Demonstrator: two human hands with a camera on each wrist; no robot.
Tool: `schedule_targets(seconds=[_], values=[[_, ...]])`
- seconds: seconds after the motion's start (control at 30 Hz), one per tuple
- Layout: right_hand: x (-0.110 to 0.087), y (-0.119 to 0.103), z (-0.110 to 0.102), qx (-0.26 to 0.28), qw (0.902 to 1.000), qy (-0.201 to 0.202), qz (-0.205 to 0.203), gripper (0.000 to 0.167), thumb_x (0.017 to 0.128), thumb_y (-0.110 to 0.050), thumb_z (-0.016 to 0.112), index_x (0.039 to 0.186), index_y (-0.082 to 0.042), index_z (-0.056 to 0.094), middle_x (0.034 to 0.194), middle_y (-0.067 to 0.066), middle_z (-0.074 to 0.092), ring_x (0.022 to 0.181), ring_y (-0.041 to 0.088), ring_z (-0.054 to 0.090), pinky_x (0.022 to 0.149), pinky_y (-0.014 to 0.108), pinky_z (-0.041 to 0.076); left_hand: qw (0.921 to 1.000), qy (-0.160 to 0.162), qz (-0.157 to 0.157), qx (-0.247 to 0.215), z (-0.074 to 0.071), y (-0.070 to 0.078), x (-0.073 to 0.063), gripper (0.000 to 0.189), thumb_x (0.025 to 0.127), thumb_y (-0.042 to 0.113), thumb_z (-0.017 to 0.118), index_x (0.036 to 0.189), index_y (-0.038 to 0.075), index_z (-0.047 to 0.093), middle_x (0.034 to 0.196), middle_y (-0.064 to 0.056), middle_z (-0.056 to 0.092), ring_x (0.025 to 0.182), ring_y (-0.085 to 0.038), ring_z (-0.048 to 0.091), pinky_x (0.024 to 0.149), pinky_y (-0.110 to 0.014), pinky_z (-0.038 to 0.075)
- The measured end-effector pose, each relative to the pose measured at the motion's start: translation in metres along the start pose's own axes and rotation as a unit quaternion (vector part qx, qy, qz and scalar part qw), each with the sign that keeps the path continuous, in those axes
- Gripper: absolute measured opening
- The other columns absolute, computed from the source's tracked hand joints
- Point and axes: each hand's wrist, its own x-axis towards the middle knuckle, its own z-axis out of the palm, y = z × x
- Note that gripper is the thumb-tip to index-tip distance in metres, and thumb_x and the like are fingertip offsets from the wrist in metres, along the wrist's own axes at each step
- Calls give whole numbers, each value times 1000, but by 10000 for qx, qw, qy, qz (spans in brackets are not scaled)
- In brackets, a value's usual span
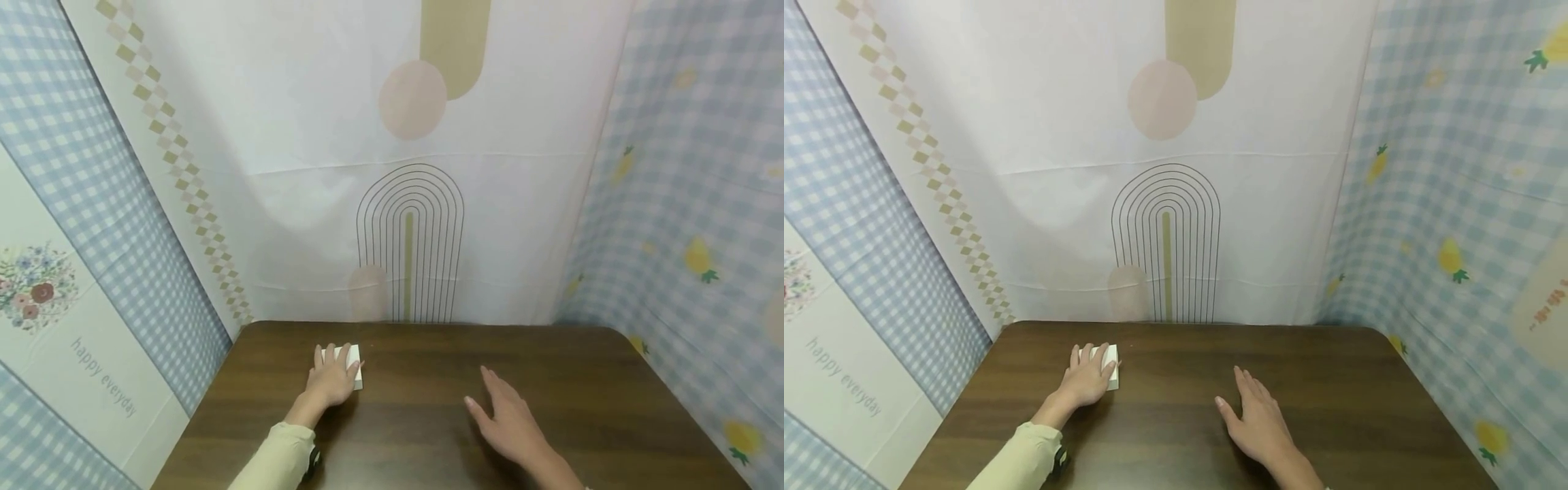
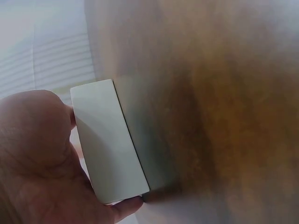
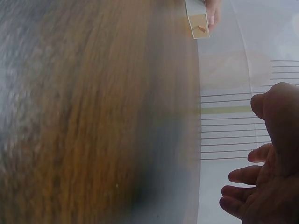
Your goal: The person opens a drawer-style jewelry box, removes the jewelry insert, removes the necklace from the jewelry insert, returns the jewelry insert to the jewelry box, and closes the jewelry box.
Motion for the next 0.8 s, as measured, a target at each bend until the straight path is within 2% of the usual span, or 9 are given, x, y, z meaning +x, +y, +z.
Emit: schedule_targets(seconds=[0.17,0.33,0.4,0.5,0.6,0.73,0.8], values=[[-1,-5,3,140,9998,-42,-107,81,108,-50,57,168,-3,28,171,27,33,157,53,35,124,76,28,9995,82,318,-5,6,4,-25,59,113,37,46,162,4,41,166,-37,32,158,-65,15,115,-82,35],[-4,-10,7,419,9989,-211,-9,81,107,-49,60,167,-4,30,170,25,37,155,53,38,124,73,33,9977,-200,641,76,7,13,-55,56,113,33,47,160,3,42,165,-37,33,155,-67,16,112,-85,36],[-4,-13,8,499,9985,-226,42,79,107,-48,62,166,-4,34,168,25,42,153,53,41,123,73,35,9974,-303,657,65,5,17,-63,56,113,33,46,161,5,41,167,-36,32,157,-66,15,113,-84,35],[-2,-18,10,560,9982,-196,43,74,105,-47,64,161,-3,43,160,25,52,148,51,49,121,70,40,9973,-264,679,35,4,21,-68,55,113,32,47,161,6,42,167,-34,33,158,-64,16,114,-83,35],[3,-24,15,745,9967,-315,7,65,104,-45,67,153,-3,54,142,21,68,131,41,65,111,63,52,9976,-224,646,46,3,22,-68,55,113,33,47,161,7,43,167,-33,33,158,-63,16,114,-82,35],[11,-33,24,1157,9895,-849,-188,53,104,-40,68,142,-3,61,118,7,75,110,23,71,94,51,61,9978,-210,625,65,3,22,-68,54,113,31,48,161,6,44,166,-33,35,158,-63,17,114,-82,36],[15,-37,29,1353,9837,-1113,-398,49,105,-37,67,138,-2,63,114,6,75,107,21,70,91,49,61,9977,-198,642,76,3,22,-68,54,112,31,48,160,6,44,166,-33,35,157,-63,18,114,-81,36]])
